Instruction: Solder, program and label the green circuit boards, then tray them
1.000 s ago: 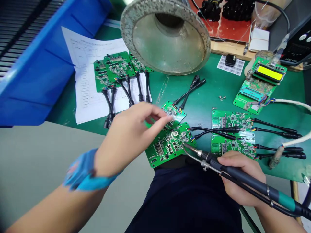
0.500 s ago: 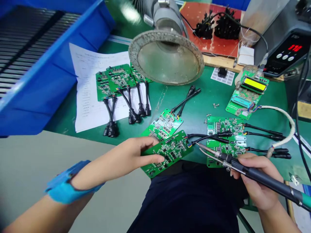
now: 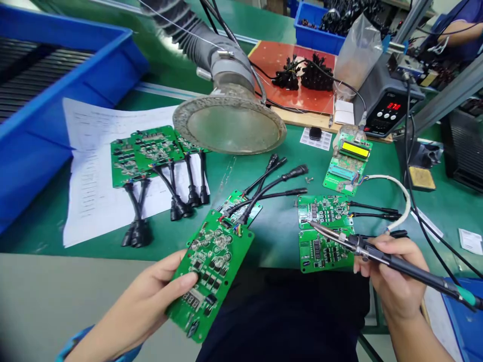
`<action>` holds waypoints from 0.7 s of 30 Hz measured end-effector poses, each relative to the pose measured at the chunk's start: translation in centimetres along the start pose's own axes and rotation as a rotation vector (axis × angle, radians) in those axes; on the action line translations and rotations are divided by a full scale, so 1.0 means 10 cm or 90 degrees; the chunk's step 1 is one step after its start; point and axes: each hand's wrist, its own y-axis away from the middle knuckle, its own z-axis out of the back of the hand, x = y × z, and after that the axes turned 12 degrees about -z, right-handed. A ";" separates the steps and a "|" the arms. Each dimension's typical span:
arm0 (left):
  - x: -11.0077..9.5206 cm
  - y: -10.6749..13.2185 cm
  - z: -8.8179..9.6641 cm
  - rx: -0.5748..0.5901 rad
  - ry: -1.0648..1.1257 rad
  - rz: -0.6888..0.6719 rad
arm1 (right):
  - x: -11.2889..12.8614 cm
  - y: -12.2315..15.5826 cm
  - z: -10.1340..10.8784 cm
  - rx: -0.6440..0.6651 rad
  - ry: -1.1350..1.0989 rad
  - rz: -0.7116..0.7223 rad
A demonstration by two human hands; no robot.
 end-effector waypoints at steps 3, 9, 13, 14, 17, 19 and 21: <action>-0.02 -0.04 -0.16 -0.018 0.059 0.034 | -0.01 0.00 -0.02 0.015 0.005 -0.017; -0.14 -0.05 -0.50 -0.095 0.052 0.061 | -0.10 0.10 -0.13 0.090 0.022 -0.067; -0.18 -0.02 -0.58 -0.094 0.020 0.090 | -0.17 0.11 -0.20 0.174 0.044 -0.073; -0.19 0.00 -0.59 -0.092 0.007 0.090 | -0.18 0.09 -0.22 0.182 0.044 -0.071; -0.20 0.02 -0.61 -0.098 -0.040 0.073 | -0.19 0.06 -0.26 0.193 0.036 -0.053; -0.19 0.04 -0.63 -0.112 -0.077 0.049 | -0.18 0.05 -0.28 0.199 0.043 -0.037; -0.19 0.05 -0.66 -0.131 -0.108 0.015 | -0.18 0.05 -0.28 0.206 0.075 -0.020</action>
